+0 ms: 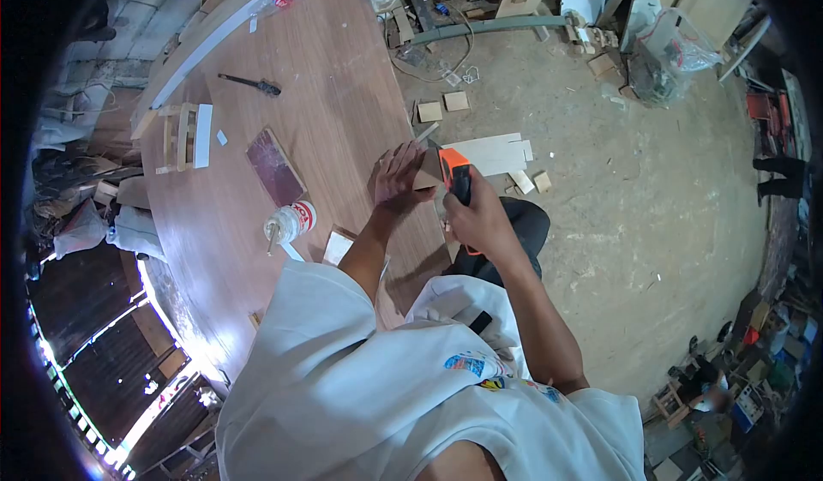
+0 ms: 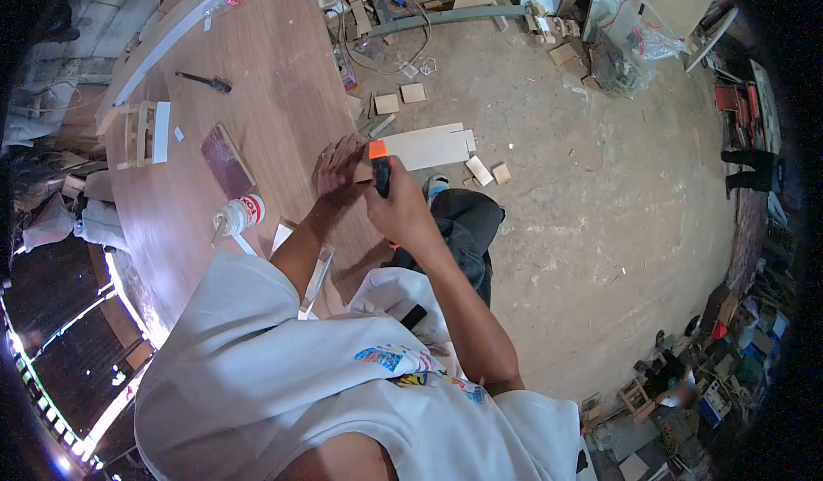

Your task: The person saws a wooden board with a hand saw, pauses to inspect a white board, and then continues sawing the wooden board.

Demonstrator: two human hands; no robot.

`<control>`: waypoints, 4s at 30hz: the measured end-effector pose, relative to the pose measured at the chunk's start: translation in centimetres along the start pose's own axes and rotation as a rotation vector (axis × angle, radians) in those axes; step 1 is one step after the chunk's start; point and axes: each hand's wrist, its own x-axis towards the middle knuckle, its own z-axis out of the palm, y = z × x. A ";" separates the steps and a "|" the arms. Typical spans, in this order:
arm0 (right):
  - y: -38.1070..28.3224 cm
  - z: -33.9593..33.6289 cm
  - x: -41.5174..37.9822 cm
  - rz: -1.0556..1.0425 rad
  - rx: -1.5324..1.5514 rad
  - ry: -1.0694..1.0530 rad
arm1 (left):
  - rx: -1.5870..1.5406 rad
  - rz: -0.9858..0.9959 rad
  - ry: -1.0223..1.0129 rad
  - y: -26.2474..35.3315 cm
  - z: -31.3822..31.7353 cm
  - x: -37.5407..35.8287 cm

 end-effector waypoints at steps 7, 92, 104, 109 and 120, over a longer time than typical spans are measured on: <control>-2.2 -2.9 7.5 0.341 0.276 -0.310 | -0.046 0.018 0.023 -0.9 1.5 -0.5; 0.4 -1.0 9.8 0.389 0.296 -0.289 | -0.057 0.031 0.054 -1.3 2.1 -0.9; 13.3 2.6 -8.0 -0.034 0.125 0.088 | 0.233 -0.009 0.020 -1.4 2.6 -0.7; 9.2 2.4 -7.3 -0.047 0.041 0.122 | 0.225 0.071 0.060 -3.0 4.1 -1.2; 3.3 0.3 0.1 0.022 0.019 0.005 | -0.054 0.037 0.010 -0.8 0.4 -0.4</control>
